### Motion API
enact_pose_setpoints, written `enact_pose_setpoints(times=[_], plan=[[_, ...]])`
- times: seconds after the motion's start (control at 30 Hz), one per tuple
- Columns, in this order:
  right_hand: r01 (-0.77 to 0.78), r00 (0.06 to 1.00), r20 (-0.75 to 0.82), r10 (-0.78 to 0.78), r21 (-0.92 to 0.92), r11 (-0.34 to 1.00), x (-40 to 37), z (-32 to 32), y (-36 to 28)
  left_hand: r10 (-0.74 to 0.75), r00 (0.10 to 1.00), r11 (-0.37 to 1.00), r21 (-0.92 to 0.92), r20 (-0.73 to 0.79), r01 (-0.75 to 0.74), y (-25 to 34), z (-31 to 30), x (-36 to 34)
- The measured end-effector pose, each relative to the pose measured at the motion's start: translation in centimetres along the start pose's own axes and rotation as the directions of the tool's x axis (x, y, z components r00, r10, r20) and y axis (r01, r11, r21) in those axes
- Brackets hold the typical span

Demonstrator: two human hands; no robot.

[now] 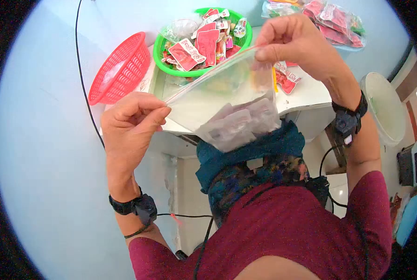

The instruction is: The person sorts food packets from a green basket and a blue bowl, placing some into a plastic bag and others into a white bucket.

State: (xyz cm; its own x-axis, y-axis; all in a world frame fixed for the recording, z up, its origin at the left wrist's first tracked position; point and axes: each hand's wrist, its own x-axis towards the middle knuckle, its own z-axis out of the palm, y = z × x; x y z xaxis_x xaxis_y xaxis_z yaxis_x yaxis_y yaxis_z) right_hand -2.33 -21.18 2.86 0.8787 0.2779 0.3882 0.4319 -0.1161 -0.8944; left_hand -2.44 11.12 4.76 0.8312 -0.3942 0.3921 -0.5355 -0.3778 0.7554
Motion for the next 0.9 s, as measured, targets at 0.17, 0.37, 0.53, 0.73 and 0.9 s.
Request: enact_pose_setpoints(times=[0.17,0.37,0.53,0.73,0.9], plan=[[0.01,0.995,-0.101,-0.003,0.065,0.998,-1.2,0.5,0.5,0.124,0.989,0.989,0.094,-0.074,-0.117,-0.8,1.4,0.8],[-0.043,0.989,-0.141,0.05,0.052,0.998,-0.9,0.5,4.3,0.067,0.995,0.983,0.176,-0.08,-0.053,-2.7,2.9,1.6],[0.025,0.981,-0.194,0.0,0.122,0.992,-1.1,0.5,5.2,0.12,0.991,0.959,0.265,-0.062,-0.099,-2.5,2.7,1.8],[0.058,0.963,-0.268,-0.008,0.18,0.982,-0.9,1.2,5.7,0.106,0.991,0.965,0.25,-0.085,-0.082,-1.1,4.5,2.2],[0.078,0.963,-0.27,-0.018,0.211,0.974,-0.9,1.4,5.8,0.274,0.961,0.891,0.372,0.018,-0.261,-0.9,6.3,2.9]])
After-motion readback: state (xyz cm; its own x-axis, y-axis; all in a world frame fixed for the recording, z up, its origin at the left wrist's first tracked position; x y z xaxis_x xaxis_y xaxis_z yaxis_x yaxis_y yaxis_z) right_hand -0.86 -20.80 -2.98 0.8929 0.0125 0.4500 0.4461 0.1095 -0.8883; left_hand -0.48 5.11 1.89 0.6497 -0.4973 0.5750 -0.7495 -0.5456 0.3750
